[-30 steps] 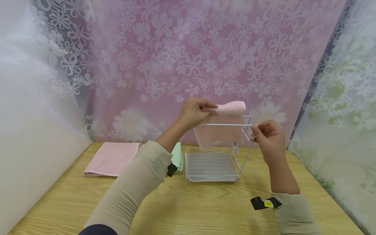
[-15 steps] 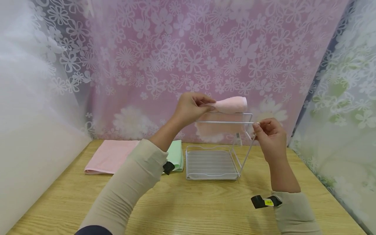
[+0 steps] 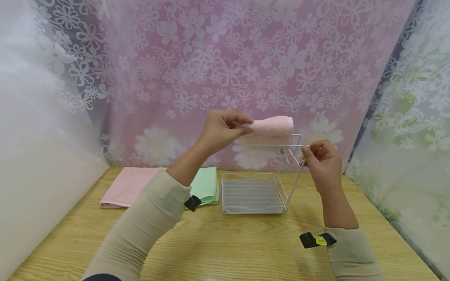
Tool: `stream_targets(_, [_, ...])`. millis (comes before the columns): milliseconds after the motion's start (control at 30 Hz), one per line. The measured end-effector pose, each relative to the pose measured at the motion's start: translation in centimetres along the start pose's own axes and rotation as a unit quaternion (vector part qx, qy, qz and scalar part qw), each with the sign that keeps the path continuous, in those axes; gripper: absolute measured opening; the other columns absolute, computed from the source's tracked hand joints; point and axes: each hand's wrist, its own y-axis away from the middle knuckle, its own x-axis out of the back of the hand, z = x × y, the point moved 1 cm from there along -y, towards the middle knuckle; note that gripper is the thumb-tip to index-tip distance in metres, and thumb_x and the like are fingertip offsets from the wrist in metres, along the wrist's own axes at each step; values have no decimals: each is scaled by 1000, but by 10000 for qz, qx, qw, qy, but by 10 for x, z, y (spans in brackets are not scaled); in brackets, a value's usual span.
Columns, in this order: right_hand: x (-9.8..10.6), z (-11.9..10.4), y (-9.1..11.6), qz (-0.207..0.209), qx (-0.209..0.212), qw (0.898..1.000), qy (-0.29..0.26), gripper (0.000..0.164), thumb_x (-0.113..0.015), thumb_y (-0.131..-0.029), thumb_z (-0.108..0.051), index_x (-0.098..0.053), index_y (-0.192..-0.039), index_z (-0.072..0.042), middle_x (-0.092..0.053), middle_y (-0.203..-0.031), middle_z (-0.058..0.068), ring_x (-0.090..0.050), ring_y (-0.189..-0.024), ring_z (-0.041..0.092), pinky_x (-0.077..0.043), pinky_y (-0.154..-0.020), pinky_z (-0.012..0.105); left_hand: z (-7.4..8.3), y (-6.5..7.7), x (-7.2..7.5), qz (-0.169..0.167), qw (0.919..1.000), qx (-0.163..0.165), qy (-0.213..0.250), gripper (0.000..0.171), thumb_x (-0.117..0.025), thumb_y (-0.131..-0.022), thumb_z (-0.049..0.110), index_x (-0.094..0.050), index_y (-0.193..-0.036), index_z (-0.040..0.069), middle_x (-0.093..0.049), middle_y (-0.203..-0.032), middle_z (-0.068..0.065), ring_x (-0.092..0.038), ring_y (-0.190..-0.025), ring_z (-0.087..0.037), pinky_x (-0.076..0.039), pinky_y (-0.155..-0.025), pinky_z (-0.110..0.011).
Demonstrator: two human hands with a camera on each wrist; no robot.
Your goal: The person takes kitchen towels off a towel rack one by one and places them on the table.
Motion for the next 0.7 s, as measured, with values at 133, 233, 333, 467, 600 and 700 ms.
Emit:
stream_targets(133, [0, 0, 0, 8, -8, 10000, 2, 16, -69, -90, -3, -58, -92, 8, -62, -72, 6, -59, -58, 16, -53, -56, 19, 1, 3, 2, -21, 10000, -82, 34, 14, -81, -80, 6, -78, -93, 5, -74, -90, -3, -63, -62, -16, -43, -51, -22])
stream_targets(233, [0, 0, 0, 14, 28, 10000, 79, 16, -68, -90, -3, -58, -93, 9, -62, -72, 3, -58, -59, 15, -52, -56, 19, 2, 6, 3, -28, 9999, -113, 58, 15, -81, -80, 7, -78, -94, 4, -74, -89, -3, -65, -64, -16, -46, -52, -23])
stream_targets(333, [0, 0, 1, 15, 82, 9998, 170, 17, -68, -91, -4, -57, -94, 9, -61, -71, 3, -57, -59, 15, -52, -56, 19, 3, 9, 5, -30, 9999, -111, 27, 15, -81, -80, 9, -78, -95, 4, -74, -88, -3, -66, -65, -16, -50, -55, -25])
stream_targets(467, [0, 0, 1, -11, 127, 9997, 198, 17, -67, -91, -3, -57, -94, 10, -61, -71, 3, -57, -58, 15, -52, -56, 19, 3, 13, 8, -15, 9999, -124, -48, 17, -81, -81, 11, -78, -97, 4, -74, -88, -3, -66, -66, -16, -53, -58, -28])
stream_targets(600, [0, 0, 1, -76, 143, 9997, 166, 19, -67, -91, -3, -56, -94, 11, -62, -73, 4, -57, -59, 15, -53, -57, 19, 2, 16, 11, 37, 9998, -96, -157, 19, -82, -79, 12, -78, -97, 5, -74, -86, -2, -65, -64, -16, -52, -57, -27])
stream_targets(700, [0, -1, 1, -117, 100, 9999, 45, 19, -68, -91, -3, -55, -93, 11, -62, -74, 6, -58, -60, 15, -53, -57, 19, 2, 18, 14, 59, 9996, -46, -276, 20, -84, -78, 12, -79, -96, 6, -74, -85, -2, -64, -63, -15, -51, -56, -26])
